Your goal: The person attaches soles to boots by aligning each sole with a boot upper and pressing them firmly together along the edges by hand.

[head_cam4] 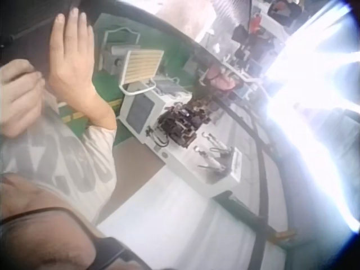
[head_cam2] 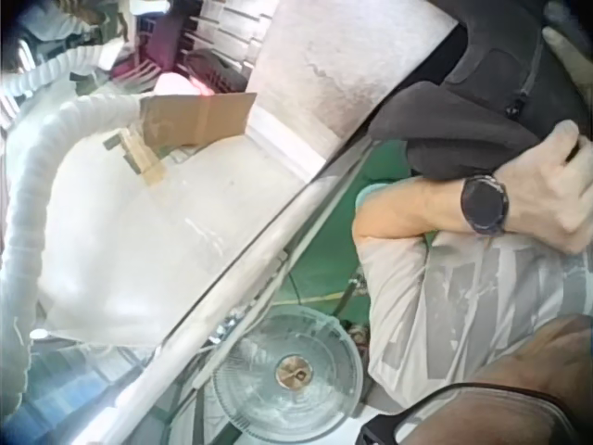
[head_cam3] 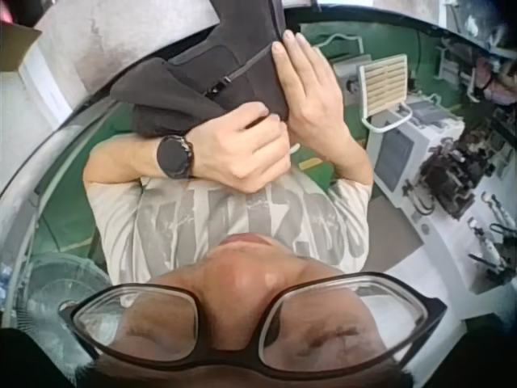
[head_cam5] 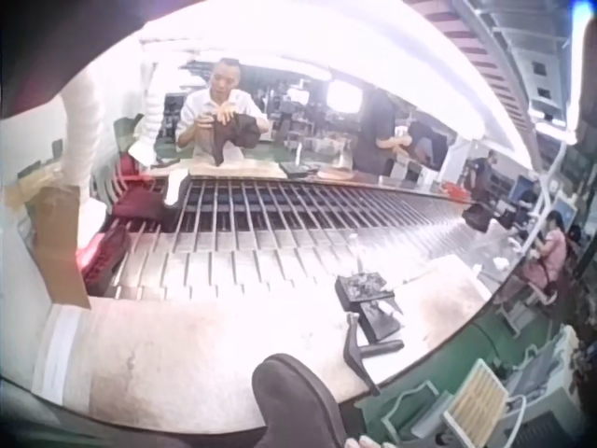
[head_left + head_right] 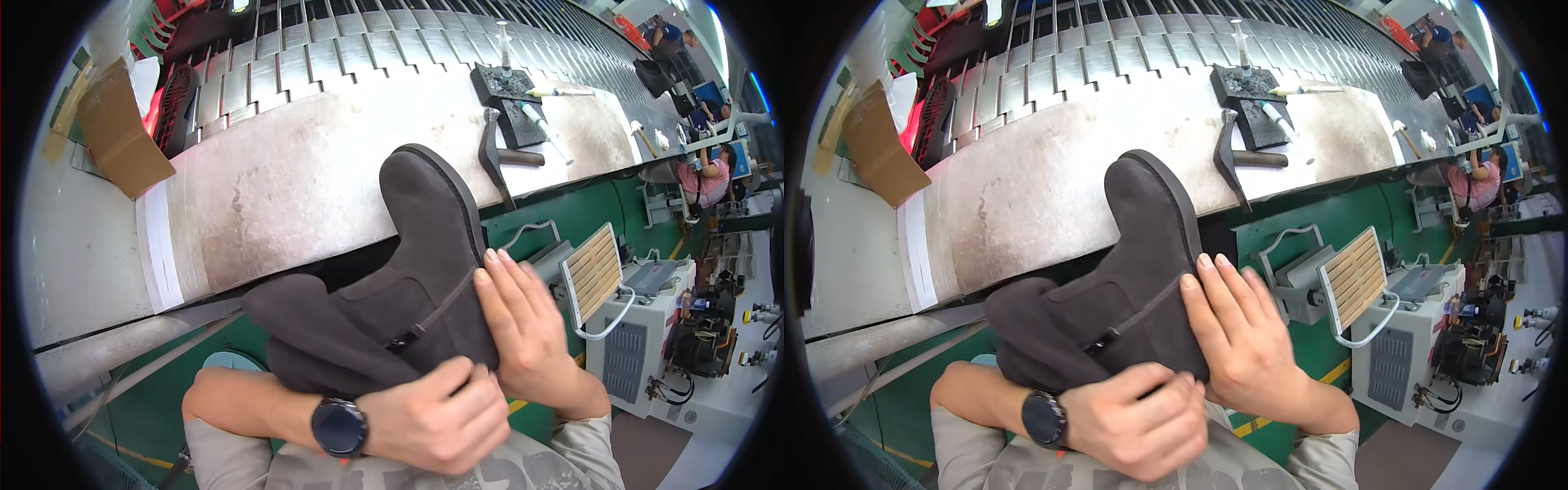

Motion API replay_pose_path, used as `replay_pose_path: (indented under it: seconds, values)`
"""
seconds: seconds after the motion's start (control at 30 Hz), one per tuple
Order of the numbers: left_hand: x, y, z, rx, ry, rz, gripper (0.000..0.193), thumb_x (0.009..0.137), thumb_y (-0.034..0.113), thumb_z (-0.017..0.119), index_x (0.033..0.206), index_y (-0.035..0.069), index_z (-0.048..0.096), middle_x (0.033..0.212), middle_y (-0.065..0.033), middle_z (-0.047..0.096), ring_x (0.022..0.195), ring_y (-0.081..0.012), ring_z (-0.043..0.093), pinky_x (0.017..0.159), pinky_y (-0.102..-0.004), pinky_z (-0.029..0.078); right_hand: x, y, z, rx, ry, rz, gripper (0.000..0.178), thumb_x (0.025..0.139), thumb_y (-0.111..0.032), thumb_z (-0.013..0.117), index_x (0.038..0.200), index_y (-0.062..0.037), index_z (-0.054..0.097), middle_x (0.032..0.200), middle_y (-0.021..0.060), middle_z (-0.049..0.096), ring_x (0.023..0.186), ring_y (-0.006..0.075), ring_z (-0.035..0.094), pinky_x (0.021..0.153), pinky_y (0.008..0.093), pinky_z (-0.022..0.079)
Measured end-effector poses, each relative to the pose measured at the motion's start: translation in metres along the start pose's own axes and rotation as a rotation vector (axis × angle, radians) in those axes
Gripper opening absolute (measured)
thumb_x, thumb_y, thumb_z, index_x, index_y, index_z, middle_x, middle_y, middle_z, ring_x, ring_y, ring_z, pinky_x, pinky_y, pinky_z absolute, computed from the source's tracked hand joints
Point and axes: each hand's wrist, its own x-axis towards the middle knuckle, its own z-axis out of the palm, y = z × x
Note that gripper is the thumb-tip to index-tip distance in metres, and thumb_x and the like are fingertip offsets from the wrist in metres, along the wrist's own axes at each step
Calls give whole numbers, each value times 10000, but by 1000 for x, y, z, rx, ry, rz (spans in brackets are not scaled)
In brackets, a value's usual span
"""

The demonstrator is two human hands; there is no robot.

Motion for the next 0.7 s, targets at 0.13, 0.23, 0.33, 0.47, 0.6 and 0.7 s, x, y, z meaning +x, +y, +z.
replay_pose_path:
  seconds: [0.13,0.23,0.33,0.47,0.6,0.7]
  values:
    - [7,2,-29,-218,253,-151,220,932,229,727,992,20,763,1067,-155,763,1031,-288,747,934,-435,576,-22,11,40,165,220,16,898,780,-301,875,1485,151,551,1483,394,585,1341,537,631,1131,546,515]
    - [-2,-29,-88,169,88,-515,450,1012,383,727,1282,23,738,1305,-209,731,1223,-347,708,1070,-501,534,-35,15,59,432,384,169,1081,670,-336,993,1501,172,525,1486,394,587,1361,506,634,1141,542,519]
    - [-46,-79,-68,-344,158,-800,530,1057,387,689,1373,-38,658,1337,-210,719,1225,-377,693,1084,-432,521,-48,8,107,829,494,284,1072,722,-350,979,1510,191,494,1490,378,594,1351,479,650,1158,532,511]
    - [-70,-123,-59,-684,371,-1300,491,1046,253,741,1416,-50,629,1272,-123,726,1174,-194,672,980,-366,560,-40,-2,200,966,565,107,883,951,-155,838,1675,-8,355,1649,372,413,1537,468,458,1254,538,416]
    - [-81,-168,-37,-567,25,-1157,1033,848,291,934,1667,10,372,1508,-186,603,1402,-278,578,1175,-431,462,-55,-16,243,1033,548,217,954,946,-200,856,1693,-4,296,1646,368,417,1545,490,439,1255,563,404]
    - [-75,-187,-12,-658,-41,-900,1247,784,309,983,1730,30,220,1596,-215,529,1497,-304,515,1239,-449,409,-34,-7,220,758,481,74,854,1051,-146,707,1724,-60,189,1723,245,367,1539,397,475,1276,503,414]
